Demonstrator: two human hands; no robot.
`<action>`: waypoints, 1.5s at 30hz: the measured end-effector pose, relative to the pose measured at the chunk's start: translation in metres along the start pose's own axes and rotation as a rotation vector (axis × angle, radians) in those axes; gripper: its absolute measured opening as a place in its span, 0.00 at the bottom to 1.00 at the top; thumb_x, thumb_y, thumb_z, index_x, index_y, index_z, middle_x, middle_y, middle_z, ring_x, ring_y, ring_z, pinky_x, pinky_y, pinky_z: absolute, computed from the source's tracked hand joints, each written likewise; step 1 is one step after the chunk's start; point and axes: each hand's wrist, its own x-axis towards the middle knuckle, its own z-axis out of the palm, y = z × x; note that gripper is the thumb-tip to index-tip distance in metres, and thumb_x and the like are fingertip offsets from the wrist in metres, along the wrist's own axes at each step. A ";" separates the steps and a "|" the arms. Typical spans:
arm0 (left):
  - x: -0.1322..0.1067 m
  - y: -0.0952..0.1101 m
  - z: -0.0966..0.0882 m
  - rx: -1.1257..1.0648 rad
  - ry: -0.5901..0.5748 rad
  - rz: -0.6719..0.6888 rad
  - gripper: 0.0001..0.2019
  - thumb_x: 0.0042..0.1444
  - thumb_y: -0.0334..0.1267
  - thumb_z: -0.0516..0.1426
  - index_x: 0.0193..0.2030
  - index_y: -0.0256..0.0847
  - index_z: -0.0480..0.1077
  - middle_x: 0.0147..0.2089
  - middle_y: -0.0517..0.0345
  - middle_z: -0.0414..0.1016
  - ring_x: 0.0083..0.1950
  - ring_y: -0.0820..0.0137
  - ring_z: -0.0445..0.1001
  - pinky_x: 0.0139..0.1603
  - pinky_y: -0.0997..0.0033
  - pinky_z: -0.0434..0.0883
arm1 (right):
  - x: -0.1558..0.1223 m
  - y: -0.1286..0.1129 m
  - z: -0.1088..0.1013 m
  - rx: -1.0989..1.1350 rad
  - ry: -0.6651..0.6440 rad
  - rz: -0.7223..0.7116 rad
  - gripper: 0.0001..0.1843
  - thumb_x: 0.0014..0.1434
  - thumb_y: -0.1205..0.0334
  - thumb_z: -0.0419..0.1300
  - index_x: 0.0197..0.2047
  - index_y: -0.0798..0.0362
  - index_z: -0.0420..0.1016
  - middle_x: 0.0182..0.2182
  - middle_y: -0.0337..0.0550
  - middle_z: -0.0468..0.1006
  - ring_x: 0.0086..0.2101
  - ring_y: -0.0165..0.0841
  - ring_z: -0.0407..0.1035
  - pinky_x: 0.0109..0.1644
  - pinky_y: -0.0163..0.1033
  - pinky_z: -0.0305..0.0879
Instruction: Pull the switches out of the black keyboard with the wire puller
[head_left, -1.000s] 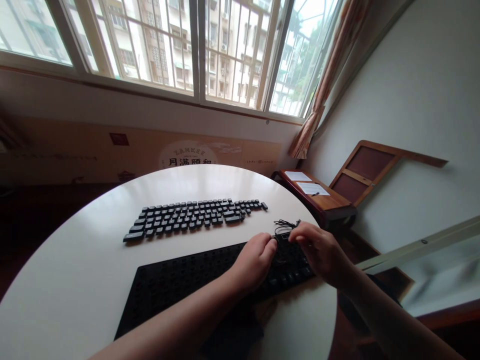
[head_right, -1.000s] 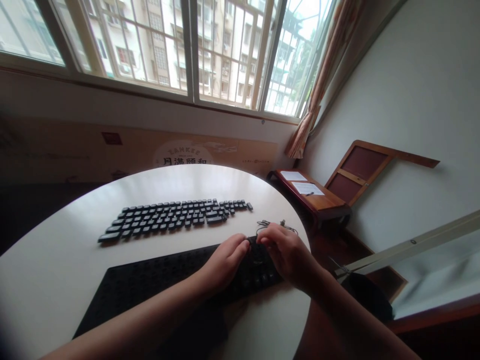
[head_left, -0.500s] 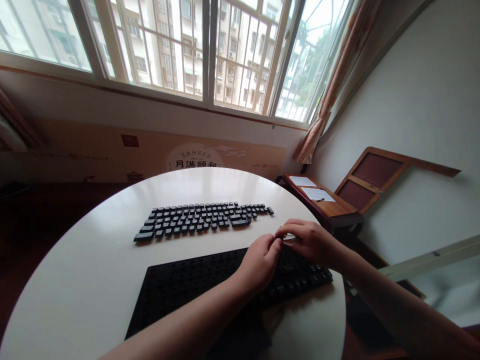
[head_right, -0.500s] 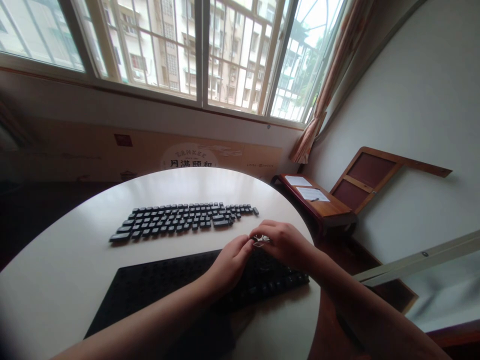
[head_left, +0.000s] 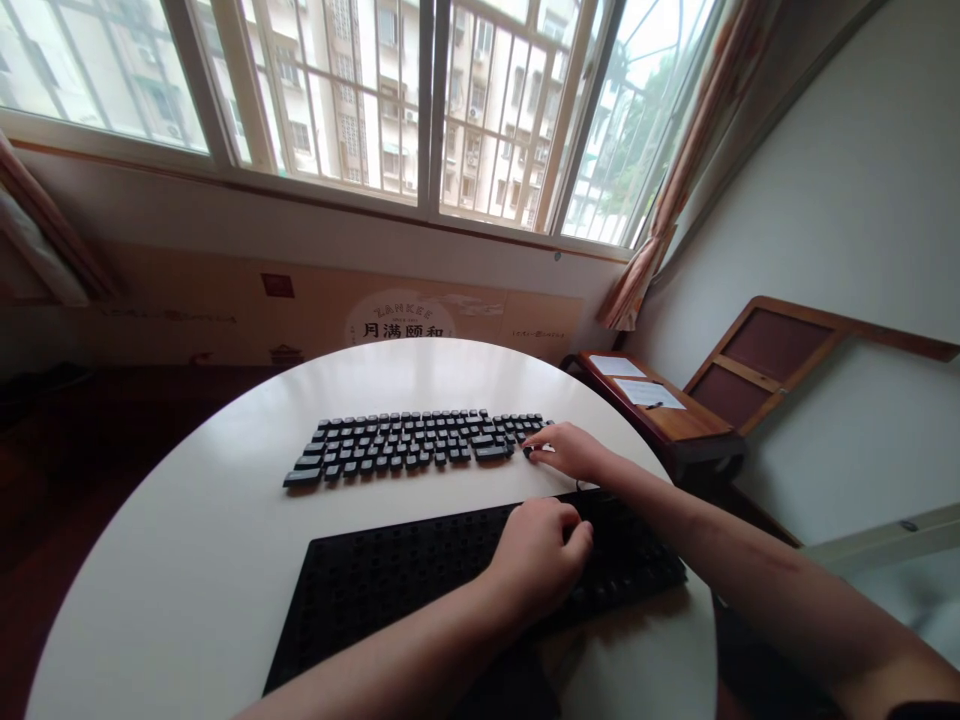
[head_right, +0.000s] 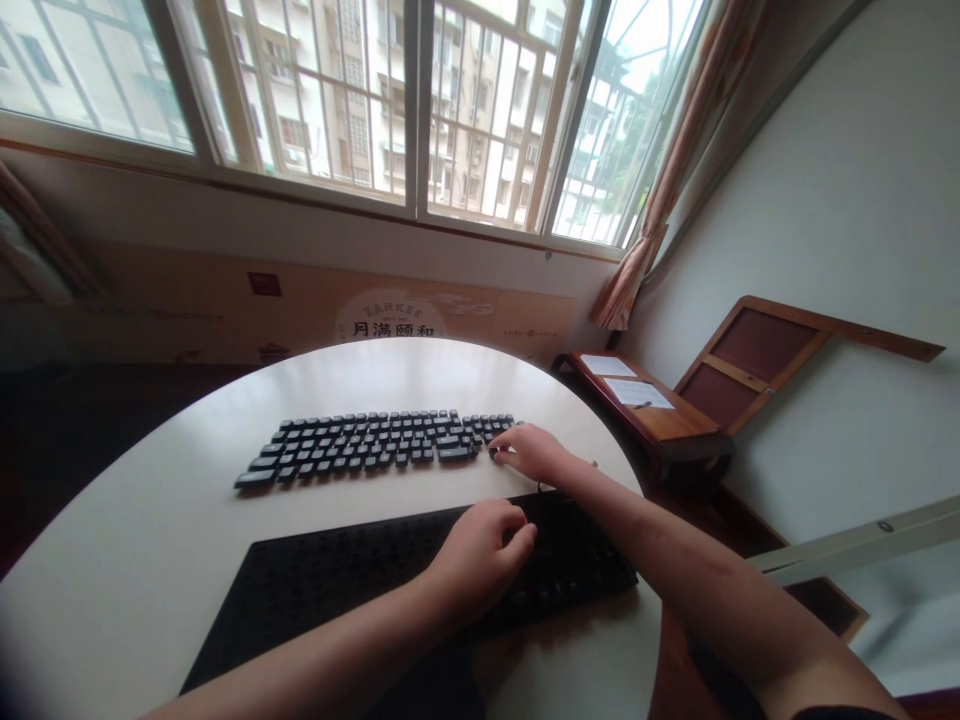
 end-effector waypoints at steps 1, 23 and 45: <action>0.000 -0.001 0.001 0.000 0.003 0.005 0.15 0.59 0.41 0.53 0.22 0.40 0.65 0.26 0.59 0.69 0.30 0.70 0.64 0.33 0.68 0.55 | 0.001 0.000 0.001 0.008 0.006 0.003 0.15 0.60 0.61 0.62 0.50 0.47 0.83 0.42 0.41 0.84 0.44 0.39 0.78 0.51 0.41 0.70; -0.001 -0.003 0.002 -0.040 0.024 -0.001 0.16 0.60 0.40 0.53 0.21 0.39 0.65 0.24 0.60 0.68 0.28 0.71 0.63 0.31 0.68 0.55 | 0.010 -0.018 0.012 -0.100 0.157 -0.129 0.14 0.59 0.62 0.66 0.49 0.43 0.81 0.38 0.39 0.80 0.35 0.31 0.73 0.40 0.34 0.64; -0.003 -0.003 0.003 -0.015 0.028 -0.015 0.15 0.59 0.40 0.53 0.23 0.40 0.70 0.25 0.59 0.70 0.28 0.71 0.61 0.31 0.67 0.53 | 0.006 -0.021 0.014 0.057 0.157 -0.041 0.08 0.56 0.62 0.68 0.40 0.50 0.83 0.38 0.42 0.79 0.39 0.34 0.74 0.47 0.39 0.68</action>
